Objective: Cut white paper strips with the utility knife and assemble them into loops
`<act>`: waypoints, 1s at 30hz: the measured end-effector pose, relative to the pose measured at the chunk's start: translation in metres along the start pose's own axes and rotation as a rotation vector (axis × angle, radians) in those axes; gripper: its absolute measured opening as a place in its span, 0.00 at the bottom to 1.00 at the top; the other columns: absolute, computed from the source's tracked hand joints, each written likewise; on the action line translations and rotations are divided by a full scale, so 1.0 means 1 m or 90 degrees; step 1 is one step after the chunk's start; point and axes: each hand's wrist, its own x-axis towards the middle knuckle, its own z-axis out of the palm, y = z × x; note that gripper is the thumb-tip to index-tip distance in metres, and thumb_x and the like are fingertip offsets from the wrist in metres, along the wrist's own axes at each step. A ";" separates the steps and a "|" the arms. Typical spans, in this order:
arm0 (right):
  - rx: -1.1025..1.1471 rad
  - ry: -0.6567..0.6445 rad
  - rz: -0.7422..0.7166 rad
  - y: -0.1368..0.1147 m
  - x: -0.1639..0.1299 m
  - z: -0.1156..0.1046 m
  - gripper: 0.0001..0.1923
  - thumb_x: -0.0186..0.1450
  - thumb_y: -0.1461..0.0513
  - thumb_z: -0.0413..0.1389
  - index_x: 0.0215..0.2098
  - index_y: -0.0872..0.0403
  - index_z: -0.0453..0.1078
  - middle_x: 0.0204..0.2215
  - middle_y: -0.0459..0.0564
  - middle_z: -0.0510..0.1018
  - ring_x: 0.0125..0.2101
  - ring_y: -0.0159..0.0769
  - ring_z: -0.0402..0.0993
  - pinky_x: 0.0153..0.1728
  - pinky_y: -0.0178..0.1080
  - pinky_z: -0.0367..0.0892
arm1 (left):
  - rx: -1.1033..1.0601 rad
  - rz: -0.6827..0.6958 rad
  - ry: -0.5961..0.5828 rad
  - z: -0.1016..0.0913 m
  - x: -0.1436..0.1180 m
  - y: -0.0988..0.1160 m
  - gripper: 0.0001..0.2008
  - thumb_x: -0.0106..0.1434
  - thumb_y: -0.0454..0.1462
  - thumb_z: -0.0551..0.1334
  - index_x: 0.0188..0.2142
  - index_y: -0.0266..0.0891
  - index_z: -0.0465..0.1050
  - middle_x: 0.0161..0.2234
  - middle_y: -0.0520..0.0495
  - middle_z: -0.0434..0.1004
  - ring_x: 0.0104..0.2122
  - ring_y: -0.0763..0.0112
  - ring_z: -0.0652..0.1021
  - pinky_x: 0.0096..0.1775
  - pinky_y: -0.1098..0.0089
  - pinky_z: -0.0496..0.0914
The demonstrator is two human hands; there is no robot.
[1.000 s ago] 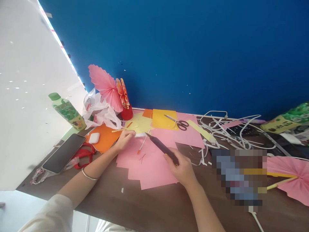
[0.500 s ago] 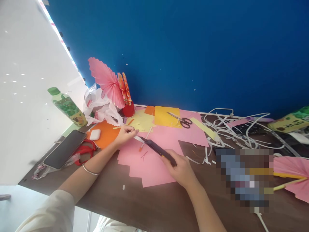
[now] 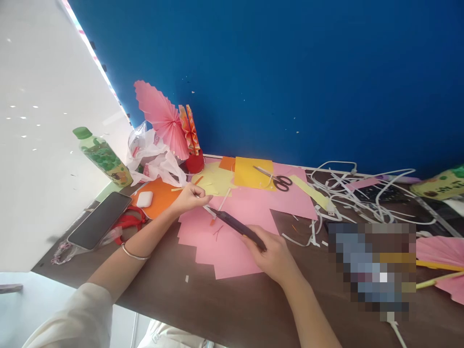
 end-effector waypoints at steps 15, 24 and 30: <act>-0.019 -0.024 0.001 -0.002 -0.002 -0.001 0.09 0.63 0.57 0.51 0.39 0.51 0.69 0.25 0.45 0.77 0.19 0.30 0.70 0.24 0.32 0.66 | 0.009 -0.007 0.000 0.000 0.000 -0.001 0.20 0.50 0.37 0.59 0.10 0.36 0.50 0.12 0.58 0.48 0.16 0.83 0.53 0.20 0.76 0.51; -0.046 0.008 -0.068 -0.010 0.001 -0.005 0.09 0.63 0.60 0.51 0.41 0.52 0.67 0.28 0.47 0.78 0.23 0.32 0.74 0.28 0.33 0.68 | 0.024 0.005 -0.004 -0.001 0.001 0.000 0.19 0.50 0.36 0.58 0.10 0.36 0.49 0.12 0.58 0.48 0.16 0.84 0.54 0.20 0.77 0.52; -0.059 0.018 -0.091 -0.016 0.001 -0.009 0.08 0.63 0.62 0.51 0.41 0.53 0.67 0.28 0.48 0.78 0.23 0.31 0.73 0.29 0.32 0.68 | 0.038 0.001 -0.015 -0.001 0.001 0.001 0.18 0.49 0.35 0.57 0.10 0.36 0.49 0.12 0.58 0.48 0.16 0.84 0.53 0.20 0.76 0.52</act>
